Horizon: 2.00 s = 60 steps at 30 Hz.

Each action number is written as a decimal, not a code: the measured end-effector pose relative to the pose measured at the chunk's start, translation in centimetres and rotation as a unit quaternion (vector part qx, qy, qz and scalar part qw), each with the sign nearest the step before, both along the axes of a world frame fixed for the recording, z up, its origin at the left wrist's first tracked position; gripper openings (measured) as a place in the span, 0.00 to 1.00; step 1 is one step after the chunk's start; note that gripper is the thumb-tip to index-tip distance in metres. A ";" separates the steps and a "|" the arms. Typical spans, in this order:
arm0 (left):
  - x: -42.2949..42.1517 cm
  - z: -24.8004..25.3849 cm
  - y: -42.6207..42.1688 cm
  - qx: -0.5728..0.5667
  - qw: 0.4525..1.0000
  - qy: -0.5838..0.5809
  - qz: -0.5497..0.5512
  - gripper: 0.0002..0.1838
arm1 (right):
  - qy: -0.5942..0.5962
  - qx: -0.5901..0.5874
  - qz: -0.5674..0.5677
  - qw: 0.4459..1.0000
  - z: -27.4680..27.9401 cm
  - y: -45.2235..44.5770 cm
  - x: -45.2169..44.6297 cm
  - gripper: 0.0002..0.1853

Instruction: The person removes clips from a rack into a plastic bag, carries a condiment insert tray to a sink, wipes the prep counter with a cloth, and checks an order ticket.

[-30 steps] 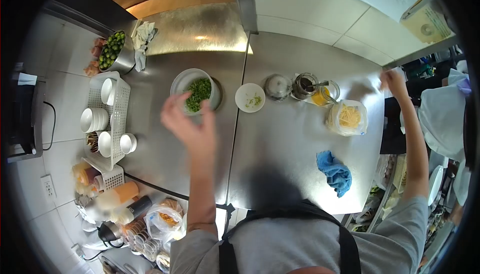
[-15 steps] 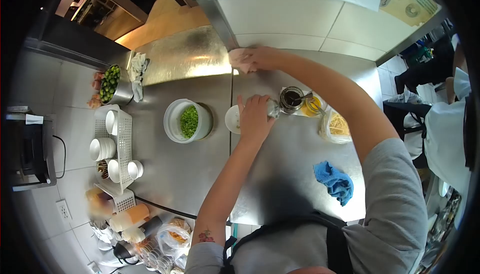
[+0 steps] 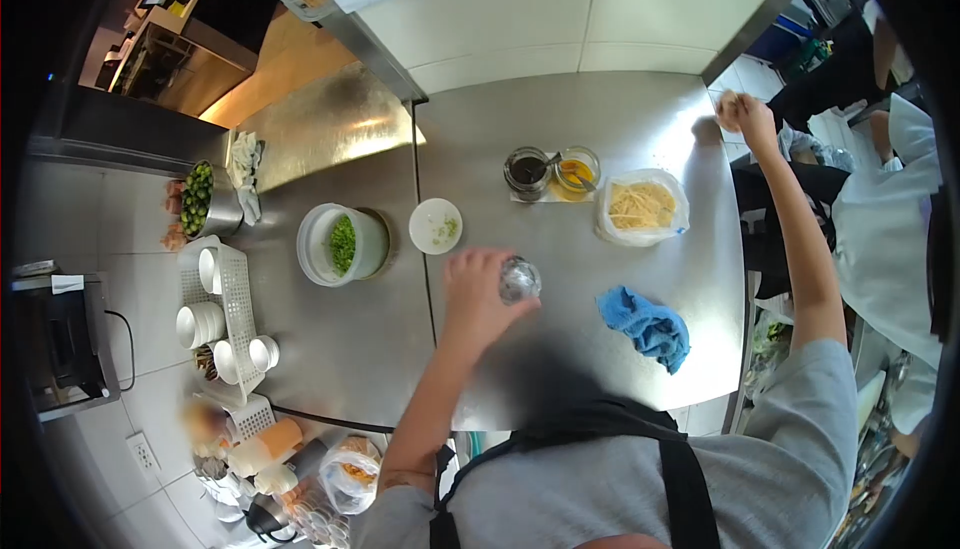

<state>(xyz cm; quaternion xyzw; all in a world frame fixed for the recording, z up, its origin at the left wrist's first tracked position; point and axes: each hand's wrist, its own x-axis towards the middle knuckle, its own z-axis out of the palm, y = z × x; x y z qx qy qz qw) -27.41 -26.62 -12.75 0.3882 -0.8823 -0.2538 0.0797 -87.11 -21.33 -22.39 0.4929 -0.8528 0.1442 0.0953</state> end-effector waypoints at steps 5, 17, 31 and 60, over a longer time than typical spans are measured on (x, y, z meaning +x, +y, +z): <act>-1.7 -4.1 -7.1 -0.003 0.994 0.023 0.106 0.24 | -0.147 -0.026 0.286 0.947 5.7 -4.7 15.5 0.13; -6.0 -4.5 -12.2 0.001 0.998 -0.061 0.032 0.45 | -0.125 0.268 0.186 0.937 3.4 2.6 11.2 0.17; -8.0 -6.6 -14.2 -0.054 0.993 -0.038 -0.093 0.46 | -0.195 0.072 0.285 0.936 10.9 -3.7 32.2 0.41; -2.6 -7.3 -32.1 0.105 0.992 -0.020 0.062 0.45 | -0.247 -0.065 0.269 0.929 6.2 -23.3 36.4 0.36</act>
